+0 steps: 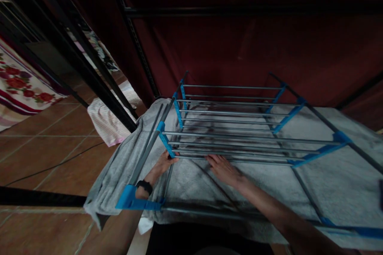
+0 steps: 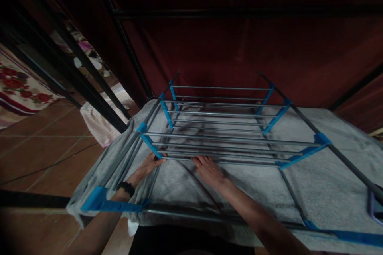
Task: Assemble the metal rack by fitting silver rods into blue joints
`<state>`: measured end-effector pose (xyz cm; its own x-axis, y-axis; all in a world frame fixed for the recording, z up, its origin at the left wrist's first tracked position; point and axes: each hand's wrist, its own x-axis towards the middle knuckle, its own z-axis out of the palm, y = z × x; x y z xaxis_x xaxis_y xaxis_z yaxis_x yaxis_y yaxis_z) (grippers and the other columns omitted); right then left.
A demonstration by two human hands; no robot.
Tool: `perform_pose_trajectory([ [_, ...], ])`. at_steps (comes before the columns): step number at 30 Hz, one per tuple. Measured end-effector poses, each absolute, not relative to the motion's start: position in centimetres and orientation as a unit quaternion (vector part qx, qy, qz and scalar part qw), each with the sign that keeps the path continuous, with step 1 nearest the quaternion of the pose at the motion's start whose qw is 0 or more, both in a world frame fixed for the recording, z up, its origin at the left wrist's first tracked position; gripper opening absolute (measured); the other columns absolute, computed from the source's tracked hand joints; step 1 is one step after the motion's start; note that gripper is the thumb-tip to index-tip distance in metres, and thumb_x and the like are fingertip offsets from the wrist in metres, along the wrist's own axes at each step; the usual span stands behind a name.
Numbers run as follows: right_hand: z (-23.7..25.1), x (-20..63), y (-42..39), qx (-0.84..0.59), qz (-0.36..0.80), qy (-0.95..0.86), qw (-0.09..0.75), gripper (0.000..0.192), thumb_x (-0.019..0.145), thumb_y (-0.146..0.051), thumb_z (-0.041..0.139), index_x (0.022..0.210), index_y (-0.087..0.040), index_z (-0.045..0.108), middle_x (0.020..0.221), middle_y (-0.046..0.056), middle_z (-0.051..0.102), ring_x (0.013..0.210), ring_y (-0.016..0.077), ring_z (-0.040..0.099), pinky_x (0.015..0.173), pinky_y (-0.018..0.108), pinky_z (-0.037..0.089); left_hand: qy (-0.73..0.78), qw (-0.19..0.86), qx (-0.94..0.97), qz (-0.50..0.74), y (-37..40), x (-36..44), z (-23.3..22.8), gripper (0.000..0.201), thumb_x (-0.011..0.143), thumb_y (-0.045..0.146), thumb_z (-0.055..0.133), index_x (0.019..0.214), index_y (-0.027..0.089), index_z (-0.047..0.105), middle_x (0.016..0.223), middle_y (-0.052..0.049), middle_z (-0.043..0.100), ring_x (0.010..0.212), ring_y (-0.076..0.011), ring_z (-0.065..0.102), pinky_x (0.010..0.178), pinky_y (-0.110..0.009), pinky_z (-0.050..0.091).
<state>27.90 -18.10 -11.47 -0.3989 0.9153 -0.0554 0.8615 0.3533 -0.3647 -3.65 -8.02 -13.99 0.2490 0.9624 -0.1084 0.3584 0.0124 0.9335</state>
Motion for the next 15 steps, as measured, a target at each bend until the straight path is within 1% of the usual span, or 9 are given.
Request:
perform_pose_trajectory([
  [2, -11.2, 30.0, -20.3, -0.545, 0.170, -0.815, 0.101, 0.053, 0.097, -0.021, 0.051, 0.150, -0.022, 0.051, 0.158, 0.010, 0.045, 0.144, 0.0258, 0.044, 0.121, 0.045, 0.035, 0.538, 0.470, 0.629, 0.307, -7.8, -3.7, -13.9, 0.038, 0.063, 0.046, 0.077, 0.086, 0.017, 0.069, 0.089, -0.008, 0.070, 0.085, -0.0253, 0.063, 0.082, -0.039, 0.052],
  [4, -10.9, 32.8, -22.4, -0.562, 0.192, -0.795, 0.127, 0.047, 0.097, -0.023, 0.051, 0.144, -0.021, 0.058, 0.154, 0.010, 0.050, 0.140, 0.0256, 0.048, 0.119, 0.044, 0.037, 0.550, 0.453, 0.636, 0.297, -7.7, -3.8, -13.8, 0.044, 0.060, 0.051, 0.077, 0.087, 0.018, 0.070, 0.089, -0.009, 0.071, 0.086, -0.0271, 0.065, 0.083, -0.041, 0.053],
  [5, -10.7, 34.3, -23.3, -0.576, 0.212, -0.777, 0.139, 0.042, 0.098, -0.025, 0.051, 0.138, -0.021, 0.062, 0.147, 0.011, 0.057, 0.134, 0.0252, 0.054, 0.116, 0.042, 0.041, 0.555, 0.443, 0.641, 0.291, -7.6, -3.8, -13.8, 0.046, 0.059, 0.054, 0.077, 0.088, 0.017, 0.071, 0.089, -0.009, 0.072, 0.087, -0.0278, 0.065, 0.085, -0.042, 0.054],
  [7, -10.3, 37.7, -25.0, -0.617, 0.256, -0.729, 0.154, 0.034, 0.100, -0.028, 0.047, 0.122, -0.020, 0.071, 0.125, 0.010, 0.070, 0.116, 0.0234, 0.065, 0.104, 0.037, 0.049, 0.564, 0.425, 0.650, 0.281, -7.6, -3.7, -13.5, 0.051, 0.058, 0.058, 0.075, 0.089, 0.017, 0.072, 0.091, -0.010, 0.073, 0.090, -0.0291, 0.067, 0.088, -0.043, 0.055],
  [9, -9.7, 41.1, -26.4, -0.686, 0.266, -0.662, 0.142, 0.034, 0.101, -0.030, 0.044, 0.108, -0.020, 0.075, 0.108, 0.009, 0.074, 0.104, 0.0224, 0.069, 0.095, 0.034, 0.052, 0.578, 0.414, 0.649, 0.270, -7.5, -3.7, -13.0, 0.054, 0.057, 0.060, 0.074, 0.089, 0.017, 0.073, 0.093, -0.010, 0.075, 0.094, -0.0304, 0.069, 0.090, -0.042, 0.056],
  [10, -9.4, 42.7, -27.1, -0.732, 0.255, -0.621, 0.122, 0.034, 0.101, -0.030, 0.043, 0.105, -0.019, 0.075, 0.105, 0.009, 0.075, 0.102, 0.0228, 0.070, 0.093, 0.033, 0.052, 0.585, 0.413, 0.647, 0.262, -7.4, -3.7, -12.8, 0.054, 0.057, 0.061, 0.074, 0.089, 0.018, 0.074, 0.093, -0.010, 0.076, 0.095, -0.0312, 0.070, 0.090, -0.042, 0.056],
  [11, -9.0, 44.3, -27.8, -0.780, 0.236, -0.572, 0.093, 0.034, 0.101, -0.030, 0.043, 0.103, -0.019, 0.075, 0.106, 0.011, 0.075, 0.103, 0.0238, 0.070, 0.092, 0.034, 0.051, 0.597, 0.410, 0.643, 0.249, -7.2, -3.8, -12.6, 0.052, 0.055, 0.061, 0.075, 0.087, 0.019, 0.074, 0.091, -0.010, 0.077, 0.095, -0.0325, 0.071, 0.088, -0.042, 0.058],
  [13, -8.5, 46.9, -28.8, -0.867, 0.197, -0.456, 0.040, 0.033, 0.100, -0.031, 0.045, 0.107, -0.017, 0.073, 0.113, 0.014, 0.074, 0.108, 0.0269, 0.069, 0.093, 0.036, 0.051, 0.607, 0.398, 0.649, 0.227, -6.5, -3.9, -12.4, 0.049, 0.055, 0.059, 0.075, 0.086, 0.021, 0.075, 0.091, -0.010, 0.078, 0.101, -0.0362, 0.071, 0.090, -0.044, 0.058],
  [15, -8.3, 48.9, -29.4, -0.919, 0.167, -0.354, 0.046, 0.031, 0.098, -0.030, 0.049, 0.113, -0.014, 0.071, 0.119, 0.018, 0.072, 0.110, 0.0297, 0.069, 0.093, 0.038, 0.051, 0.609, 0.394, 0.654, 0.216, -5.7, -4.1, -12.6, 0.049, 0.053, 0.058, 0.075, 0.086, 0.022, 0.076, 0.097, -0.010, 0.079, 0.110, -0.0408, 0.069, 0.099, -0.049, 0.056],
])
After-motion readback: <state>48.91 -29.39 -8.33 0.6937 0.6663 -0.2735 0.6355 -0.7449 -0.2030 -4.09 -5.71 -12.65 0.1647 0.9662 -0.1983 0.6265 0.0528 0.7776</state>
